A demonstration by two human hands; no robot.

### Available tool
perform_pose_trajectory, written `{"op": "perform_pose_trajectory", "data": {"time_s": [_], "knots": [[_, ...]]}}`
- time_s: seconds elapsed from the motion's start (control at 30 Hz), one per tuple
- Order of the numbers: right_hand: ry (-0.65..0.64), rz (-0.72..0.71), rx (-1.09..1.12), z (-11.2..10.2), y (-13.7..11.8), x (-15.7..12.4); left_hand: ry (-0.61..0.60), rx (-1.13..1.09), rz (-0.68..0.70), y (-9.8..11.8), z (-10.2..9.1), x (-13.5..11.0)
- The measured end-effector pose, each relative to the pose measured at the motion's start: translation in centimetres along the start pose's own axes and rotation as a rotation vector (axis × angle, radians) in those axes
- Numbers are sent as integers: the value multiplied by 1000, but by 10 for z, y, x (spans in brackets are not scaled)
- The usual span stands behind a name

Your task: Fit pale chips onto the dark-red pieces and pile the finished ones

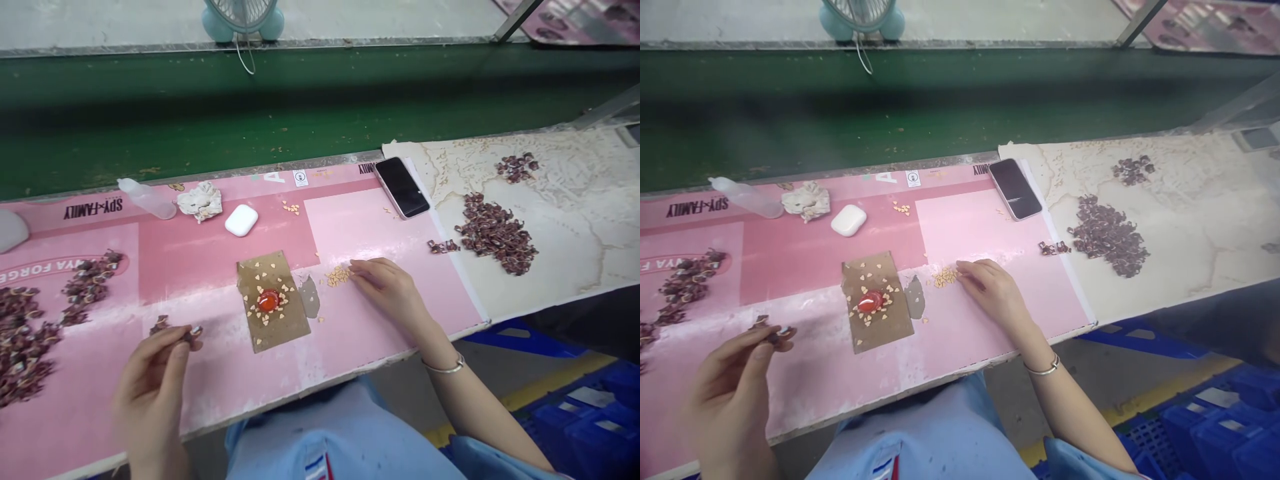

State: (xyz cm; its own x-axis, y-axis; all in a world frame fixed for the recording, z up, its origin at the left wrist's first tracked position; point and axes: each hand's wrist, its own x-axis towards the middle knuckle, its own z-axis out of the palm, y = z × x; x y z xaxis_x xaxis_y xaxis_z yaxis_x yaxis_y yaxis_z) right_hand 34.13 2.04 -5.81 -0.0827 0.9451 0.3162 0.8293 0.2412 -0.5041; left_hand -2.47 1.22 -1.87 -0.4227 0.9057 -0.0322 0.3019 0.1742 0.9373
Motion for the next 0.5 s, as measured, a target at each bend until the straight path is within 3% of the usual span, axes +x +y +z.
{"op": "perform_pose_trajectory", "data": {"time_s": [0.13, 0.37, 0.5], "knots": [[37, -39, -47, 4, -5, 2, -22, -52, -12, 2, 6, -11], [69, -72, -63, 5, 0, 2, -194, -150, 20, 9, 21, -26], [97, 6, 142, -4, -32, 4, -376, -161, 60, 22, 27, -30]]}}
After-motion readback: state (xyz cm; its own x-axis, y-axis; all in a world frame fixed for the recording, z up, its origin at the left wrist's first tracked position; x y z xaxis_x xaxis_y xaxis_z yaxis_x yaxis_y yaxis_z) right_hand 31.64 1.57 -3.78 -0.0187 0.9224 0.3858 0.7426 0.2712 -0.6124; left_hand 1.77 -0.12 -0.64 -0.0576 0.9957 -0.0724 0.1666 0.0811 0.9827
